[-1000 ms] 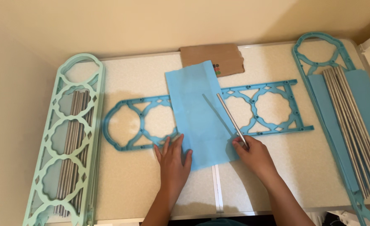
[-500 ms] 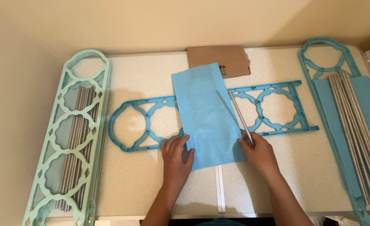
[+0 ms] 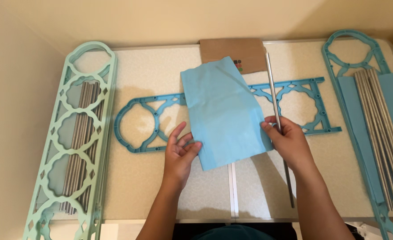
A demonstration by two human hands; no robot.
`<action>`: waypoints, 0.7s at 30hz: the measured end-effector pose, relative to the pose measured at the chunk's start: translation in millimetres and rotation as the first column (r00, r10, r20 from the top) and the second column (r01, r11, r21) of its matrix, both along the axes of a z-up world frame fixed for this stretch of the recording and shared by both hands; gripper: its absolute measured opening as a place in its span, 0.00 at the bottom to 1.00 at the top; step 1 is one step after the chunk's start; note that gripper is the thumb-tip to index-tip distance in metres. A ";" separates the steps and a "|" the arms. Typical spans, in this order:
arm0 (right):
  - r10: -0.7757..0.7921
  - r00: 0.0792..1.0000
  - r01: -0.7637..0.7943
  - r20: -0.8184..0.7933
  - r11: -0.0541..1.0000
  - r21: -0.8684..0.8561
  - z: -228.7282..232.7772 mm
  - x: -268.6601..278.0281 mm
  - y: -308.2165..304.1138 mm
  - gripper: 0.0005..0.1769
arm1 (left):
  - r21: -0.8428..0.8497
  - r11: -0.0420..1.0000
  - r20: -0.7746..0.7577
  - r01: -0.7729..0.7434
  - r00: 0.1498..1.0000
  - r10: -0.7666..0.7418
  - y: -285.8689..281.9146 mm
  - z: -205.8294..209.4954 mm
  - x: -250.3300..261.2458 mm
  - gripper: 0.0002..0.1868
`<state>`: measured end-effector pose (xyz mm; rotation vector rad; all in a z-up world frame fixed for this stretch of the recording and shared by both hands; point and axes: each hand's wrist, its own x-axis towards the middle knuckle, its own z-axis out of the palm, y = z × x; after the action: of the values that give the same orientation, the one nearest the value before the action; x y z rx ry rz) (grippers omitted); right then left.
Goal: The person assembles a light-blue plastic drying rack by inserting metal rods into the frame and threading a blue fabric sheet through the rods. They then attach the assembled fabric section to the rack frame, aligning and securing it in place.
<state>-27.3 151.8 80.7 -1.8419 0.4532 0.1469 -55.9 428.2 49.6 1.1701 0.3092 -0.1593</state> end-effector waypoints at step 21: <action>0.134 0.987 -0.114 0.087 0.972 -0.205 8.4 54.0 -0.8 0.15 | -0.065 0.982 -0.191 0.178 0.964 -0.187 -13.2 -13.7 12.2 0.43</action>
<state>26.8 151.1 89.1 -2.0655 0.2903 0.0953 -43.7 415.0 36.0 1.1374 0.3692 -0.4436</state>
